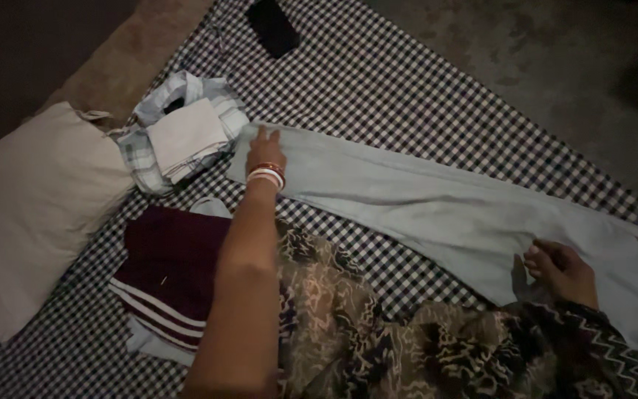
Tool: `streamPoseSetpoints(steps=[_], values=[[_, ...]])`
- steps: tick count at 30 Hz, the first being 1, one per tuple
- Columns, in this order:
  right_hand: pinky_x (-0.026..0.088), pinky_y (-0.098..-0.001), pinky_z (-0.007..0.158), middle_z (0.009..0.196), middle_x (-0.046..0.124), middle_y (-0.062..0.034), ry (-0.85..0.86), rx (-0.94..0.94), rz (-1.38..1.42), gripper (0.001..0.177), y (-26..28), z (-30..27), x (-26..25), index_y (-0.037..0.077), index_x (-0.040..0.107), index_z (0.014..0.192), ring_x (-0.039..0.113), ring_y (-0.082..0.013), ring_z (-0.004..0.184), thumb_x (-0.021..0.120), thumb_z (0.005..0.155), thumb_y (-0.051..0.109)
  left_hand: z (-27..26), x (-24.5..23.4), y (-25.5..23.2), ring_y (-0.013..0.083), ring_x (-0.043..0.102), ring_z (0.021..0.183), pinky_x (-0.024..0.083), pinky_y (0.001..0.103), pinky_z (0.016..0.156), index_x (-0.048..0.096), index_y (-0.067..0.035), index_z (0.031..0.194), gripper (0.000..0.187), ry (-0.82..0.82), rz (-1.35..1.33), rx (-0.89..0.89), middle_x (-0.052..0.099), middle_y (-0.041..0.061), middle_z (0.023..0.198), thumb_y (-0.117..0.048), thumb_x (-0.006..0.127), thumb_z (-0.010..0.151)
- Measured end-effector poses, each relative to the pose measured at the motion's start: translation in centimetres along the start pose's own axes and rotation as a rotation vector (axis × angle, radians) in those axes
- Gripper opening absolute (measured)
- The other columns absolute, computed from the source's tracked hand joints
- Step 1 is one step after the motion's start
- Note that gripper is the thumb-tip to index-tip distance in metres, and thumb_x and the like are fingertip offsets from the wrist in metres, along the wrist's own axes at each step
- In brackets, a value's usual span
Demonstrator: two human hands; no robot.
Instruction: The person folds a pair of light-colored trousers on a checkered mat, smoothing and aligning the legs before folding them into a compact rectangle. They then pick up a small folded cloth and place it on the mat.
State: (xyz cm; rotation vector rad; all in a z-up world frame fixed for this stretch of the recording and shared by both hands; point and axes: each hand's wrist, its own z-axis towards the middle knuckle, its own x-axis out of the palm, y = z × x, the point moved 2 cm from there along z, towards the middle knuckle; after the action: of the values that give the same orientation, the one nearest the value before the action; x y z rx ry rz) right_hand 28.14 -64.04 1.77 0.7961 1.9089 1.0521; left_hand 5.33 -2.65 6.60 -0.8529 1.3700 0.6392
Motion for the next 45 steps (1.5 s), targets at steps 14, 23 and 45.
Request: streamPoseSetpoints(steps=[14, 23, 45], values=[[0.060, -0.0436, 0.088, 0.113, 0.071, -0.0202, -0.093, 0.105, -0.025, 0.038, 4.1, -1.6, 0.8, -0.003, 0.063, 0.134, 0.070, -0.0278, 0.099, 0.063, 0.103, 0.019, 4.8, 0.0, -0.5, 0.0459, 0.058, 0.119, 0.049, 0.049, 0.101, 0.063, 0.003, 0.122, 0.030, -0.342, -0.299, -0.026, 0.059, 0.027, 0.129, -0.008, 0.065, 0.093], [0.060, -0.0415, 0.088, 0.116, 0.071, -0.0197, -0.086, 0.063, 0.027, 0.038, 2.8, -1.6, 0.8, -0.004, 0.062, 0.134, 0.070, -0.0263, 0.102, 0.063, 0.103, 0.019, 2.7, -0.4, -1.6, 0.0473, 0.038, 0.141, 0.034, 0.050, 0.118, 0.046, 0.002, 0.144, 0.068, -0.312, -0.124, -0.100, 0.035, 0.032, 0.150, -0.012, 0.073, 0.083], [0.061, -0.0384, 0.070, 0.085, 0.078, -0.0115, -0.011, -0.137, -0.415, 0.032, 2.4, -2.1, 2.1, 0.005, 0.075, 0.113, 0.075, -0.0210, 0.075, 0.074, 0.097, 0.032, 5.9, 7.5, 12.6, 0.0428, 0.065, 0.116, 0.050, 0.052, 0.097, 0.073, -0.004, 0.111, 0.028, 0.185, 0.174, 0.028, 0.068, 0.025, 0.123, -0.018, 0.052, 0.100]])
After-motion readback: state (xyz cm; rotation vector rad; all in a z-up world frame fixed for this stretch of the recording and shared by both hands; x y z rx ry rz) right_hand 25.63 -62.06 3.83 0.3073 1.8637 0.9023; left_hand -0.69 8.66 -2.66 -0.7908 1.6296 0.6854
